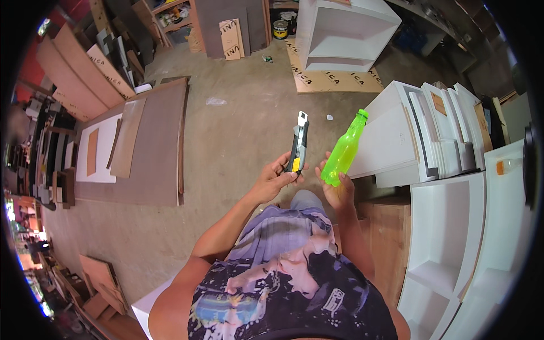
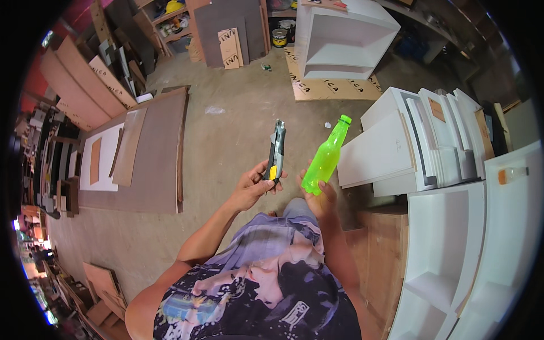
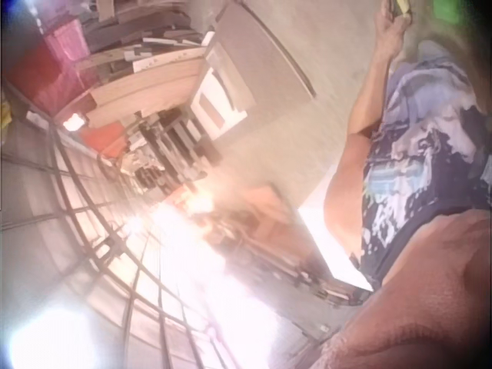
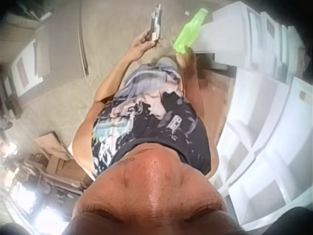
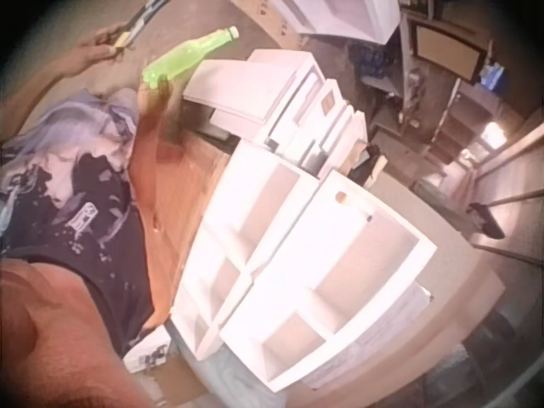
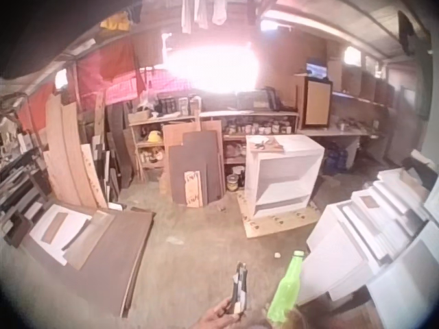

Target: The person uses shears to cut the label off a green plastic bottle and then proceeds to cut the bottle itself into sections. The person works in a cluttered workshop environment.

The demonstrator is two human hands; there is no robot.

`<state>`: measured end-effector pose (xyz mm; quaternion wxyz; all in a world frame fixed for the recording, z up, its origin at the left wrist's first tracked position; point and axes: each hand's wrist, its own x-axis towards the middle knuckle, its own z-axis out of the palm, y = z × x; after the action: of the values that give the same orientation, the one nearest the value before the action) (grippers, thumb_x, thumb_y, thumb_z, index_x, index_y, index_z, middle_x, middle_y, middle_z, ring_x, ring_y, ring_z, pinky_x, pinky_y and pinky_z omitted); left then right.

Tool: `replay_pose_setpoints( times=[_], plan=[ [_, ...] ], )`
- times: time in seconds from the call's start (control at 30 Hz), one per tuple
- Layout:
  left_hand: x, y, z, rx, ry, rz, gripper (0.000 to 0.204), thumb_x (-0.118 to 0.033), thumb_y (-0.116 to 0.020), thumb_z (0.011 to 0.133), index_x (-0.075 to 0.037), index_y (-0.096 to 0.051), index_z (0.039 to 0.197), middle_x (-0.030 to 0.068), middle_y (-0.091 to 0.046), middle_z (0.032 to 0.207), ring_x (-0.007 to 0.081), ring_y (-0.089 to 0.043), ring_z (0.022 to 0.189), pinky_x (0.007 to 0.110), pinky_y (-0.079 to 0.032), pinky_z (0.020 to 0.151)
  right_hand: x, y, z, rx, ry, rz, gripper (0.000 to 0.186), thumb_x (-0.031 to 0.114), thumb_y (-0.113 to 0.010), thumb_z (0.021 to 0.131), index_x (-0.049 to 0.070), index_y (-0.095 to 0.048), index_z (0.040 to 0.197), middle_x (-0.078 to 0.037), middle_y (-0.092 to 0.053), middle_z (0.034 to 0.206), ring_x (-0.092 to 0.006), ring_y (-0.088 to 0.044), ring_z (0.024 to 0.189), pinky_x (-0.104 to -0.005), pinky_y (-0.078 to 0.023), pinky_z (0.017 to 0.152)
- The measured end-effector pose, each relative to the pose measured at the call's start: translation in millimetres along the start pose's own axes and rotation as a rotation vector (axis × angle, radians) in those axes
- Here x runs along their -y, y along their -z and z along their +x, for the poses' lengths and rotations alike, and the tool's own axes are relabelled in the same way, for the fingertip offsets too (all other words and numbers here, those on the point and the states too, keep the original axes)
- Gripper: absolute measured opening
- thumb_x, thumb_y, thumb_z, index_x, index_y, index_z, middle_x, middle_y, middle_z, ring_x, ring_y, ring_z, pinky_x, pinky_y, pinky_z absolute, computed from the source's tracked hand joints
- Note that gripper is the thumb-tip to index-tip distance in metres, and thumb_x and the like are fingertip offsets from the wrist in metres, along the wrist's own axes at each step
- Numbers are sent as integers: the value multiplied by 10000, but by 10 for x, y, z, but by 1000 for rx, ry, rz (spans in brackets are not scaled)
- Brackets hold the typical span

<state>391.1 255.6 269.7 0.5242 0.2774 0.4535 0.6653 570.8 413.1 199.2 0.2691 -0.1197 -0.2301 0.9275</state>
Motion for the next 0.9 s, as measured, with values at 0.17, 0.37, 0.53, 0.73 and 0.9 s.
replay_pose_setpoints(
  times=[0.17,0.37,0.53,0.73,0.9],
  plan=[
    [-232,304,914,17,96,37,648,-128,-604,976,-41,-292,1537,98,-643,1159,124,-645,819,265,-529,699,187,-406,1412,399,-80,180,767,551,-717,774,92,-518,1355,-229,-409,1488,-410,-427,1356,-488,-404,1084],
    [-507,592,2277,36,134,25,697,-48,-530,941,-47,-222,1566,116,-612,1223,163,-651,936,275,-530,773,638,-300,2984,468,-210,238,734,575,-674,788,60,-552,1298,-208,-485,1354,-456,-304,1430,-583,-384,1111],
    [-826,1209,3251,-65,139,335,694,-80,-511,847,-53,-360,1524,124,-529,1420,201,-583,1187,335,-461,992,1158,-243,4086,354,-57,142,678,513,-623,825,-15,-521,1237,-142,-565,1173,-400,-456,1324,-516,-342,1146],
    [-1045,1229,4529,-123,0,300,441,-199,-575,1004,-35,-506,1407,60,-633,1214,138,-589,1089,296,-460,958,1542,-117,5048,371,-41,-115,684,519,-617,836,-20,-529,1247,-155,-550,1195,-401,-409,1367,-504,-280,1171],
    [-1161,1342,5370,-24,86,191,460,-244,-558,1034,-9,-474,1420,15,-632,1087,71,-589,882,240,-496,776,1662,-38,5758,335,143,-219,710,566,-611,808,-5,-537,1222,-119,-518,1178,-363,-386,1369,-488,-228,1181]
  ],
)
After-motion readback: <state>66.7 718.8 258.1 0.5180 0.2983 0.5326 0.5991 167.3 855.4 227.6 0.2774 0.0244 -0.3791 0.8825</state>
